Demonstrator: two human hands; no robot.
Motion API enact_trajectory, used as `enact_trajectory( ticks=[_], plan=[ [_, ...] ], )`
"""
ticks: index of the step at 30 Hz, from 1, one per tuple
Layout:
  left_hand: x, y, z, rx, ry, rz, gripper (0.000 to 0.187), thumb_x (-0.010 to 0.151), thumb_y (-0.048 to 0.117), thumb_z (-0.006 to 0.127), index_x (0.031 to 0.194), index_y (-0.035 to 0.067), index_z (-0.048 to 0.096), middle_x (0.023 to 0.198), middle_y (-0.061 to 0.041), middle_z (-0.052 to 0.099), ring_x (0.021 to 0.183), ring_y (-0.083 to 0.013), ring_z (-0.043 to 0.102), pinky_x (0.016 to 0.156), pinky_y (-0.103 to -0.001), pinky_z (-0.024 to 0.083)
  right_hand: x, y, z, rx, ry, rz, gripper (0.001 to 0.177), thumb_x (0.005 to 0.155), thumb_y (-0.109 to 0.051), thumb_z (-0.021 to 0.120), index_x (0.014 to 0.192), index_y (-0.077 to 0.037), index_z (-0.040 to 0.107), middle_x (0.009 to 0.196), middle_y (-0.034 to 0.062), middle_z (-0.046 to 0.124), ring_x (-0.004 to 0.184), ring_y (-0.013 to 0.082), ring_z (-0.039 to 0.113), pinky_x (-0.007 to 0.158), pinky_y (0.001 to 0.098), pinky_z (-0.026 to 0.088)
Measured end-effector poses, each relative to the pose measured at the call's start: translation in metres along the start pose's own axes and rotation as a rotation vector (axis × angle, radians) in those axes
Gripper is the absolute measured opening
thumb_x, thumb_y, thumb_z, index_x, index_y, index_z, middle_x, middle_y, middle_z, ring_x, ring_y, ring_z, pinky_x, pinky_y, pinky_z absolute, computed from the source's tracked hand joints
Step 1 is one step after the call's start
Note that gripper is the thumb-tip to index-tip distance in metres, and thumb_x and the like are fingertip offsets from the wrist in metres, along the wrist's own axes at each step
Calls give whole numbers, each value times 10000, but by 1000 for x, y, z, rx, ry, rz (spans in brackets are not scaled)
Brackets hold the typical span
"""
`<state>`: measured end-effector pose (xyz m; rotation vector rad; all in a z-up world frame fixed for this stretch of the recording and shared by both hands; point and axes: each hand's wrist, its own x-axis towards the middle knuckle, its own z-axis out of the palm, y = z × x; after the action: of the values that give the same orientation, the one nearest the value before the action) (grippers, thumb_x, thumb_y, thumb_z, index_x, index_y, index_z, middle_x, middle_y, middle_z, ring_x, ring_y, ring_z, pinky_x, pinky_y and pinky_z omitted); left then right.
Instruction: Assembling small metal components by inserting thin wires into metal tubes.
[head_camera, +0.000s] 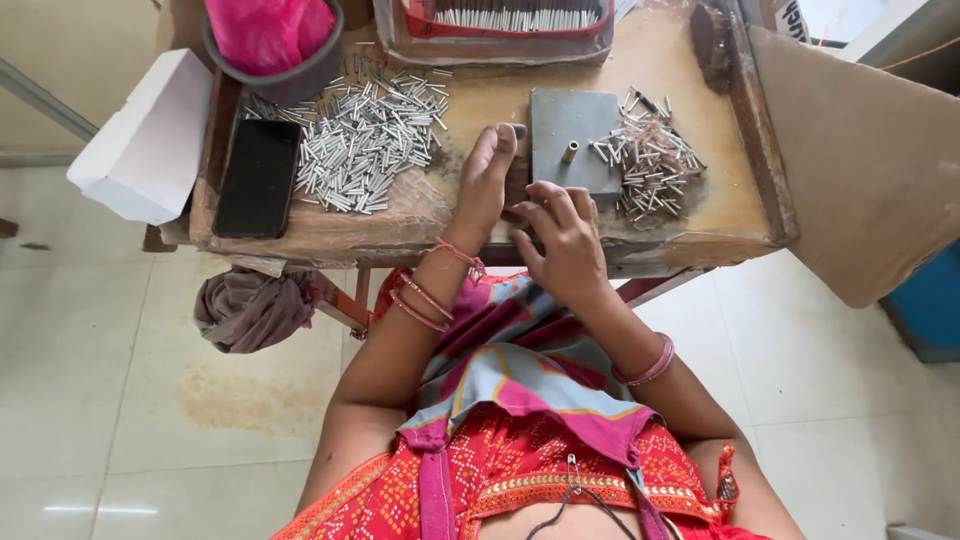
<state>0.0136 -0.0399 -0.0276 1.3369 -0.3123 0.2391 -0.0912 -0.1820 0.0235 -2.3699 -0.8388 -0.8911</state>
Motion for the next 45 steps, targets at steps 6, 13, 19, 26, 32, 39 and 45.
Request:
enact_trajectory(
  ticks=[6,13,19,26,32,39,45],
  plan=[
    [-24,32,-3,183,141,73,200,1006,206,656,1039,9,642,957,-42,646,916,-161,618,857,-292,512,13,16,21,-167,-103,24,179,788,-81,731,966,-83,717,1185,55,620,1048,311,542,906,452,454],
    [-36,47,-20,730,-10,281,266,807,-8,660,1071,15,634,1066,-159,649,1015,-360,647,898,-413,526,33,47,30,-170,-124,-86,164,793,-110,738,946,-66,695,1106,76,628,1005,304,572,900,401,515],
    [-21,39,-18,922,-164,230,237,749,127,751,949,40,659,1023,-159,631,990,-380,632,863,-470,512,36,49,22,-47,-122,-107,151,778,-112,721,916,-83,669,1089,50,653,1008,291,600,861,403,523],
    [-28,35,-17,964,-169,215,213,773,161,750,944,66,664,1039,-140,643,1022,-366,638,904,-464,521,17,50,7,488,64,91,110,917,9,646,1021,-6,611,1094,122,647,921,276,681,795,359,566],
    [-42,62,-1,1056,-65,345,246,793,145,769,993,54,657,1094,-159,605,1077,-379,578,939,-476,481,-5,23,-16,203,-134,12,102,895,-37,687,992,-32,656,1070,127,663,918,308,696,771,394,572],
    [-53,35,37,152,179,137,255,1043,254,621,1200,53,625,1226,-76,615,1173,-181,559,1052,-302,445,-6,5,-25,113,-182,6,170,869,-106,740,1023,-47,697,1071,116,666,859,321,690,722,408,557],
    [-54,20,38,-357,137,58,277,1087,236,562,1265,28,598,1150,-21,609,1105,-122,531,1022,-268,425,-35,9,4,56,58,-15,142,894,-36,740,1026,-48,691,1074,118,673,836,315,698,713,404,557]
  ],
)
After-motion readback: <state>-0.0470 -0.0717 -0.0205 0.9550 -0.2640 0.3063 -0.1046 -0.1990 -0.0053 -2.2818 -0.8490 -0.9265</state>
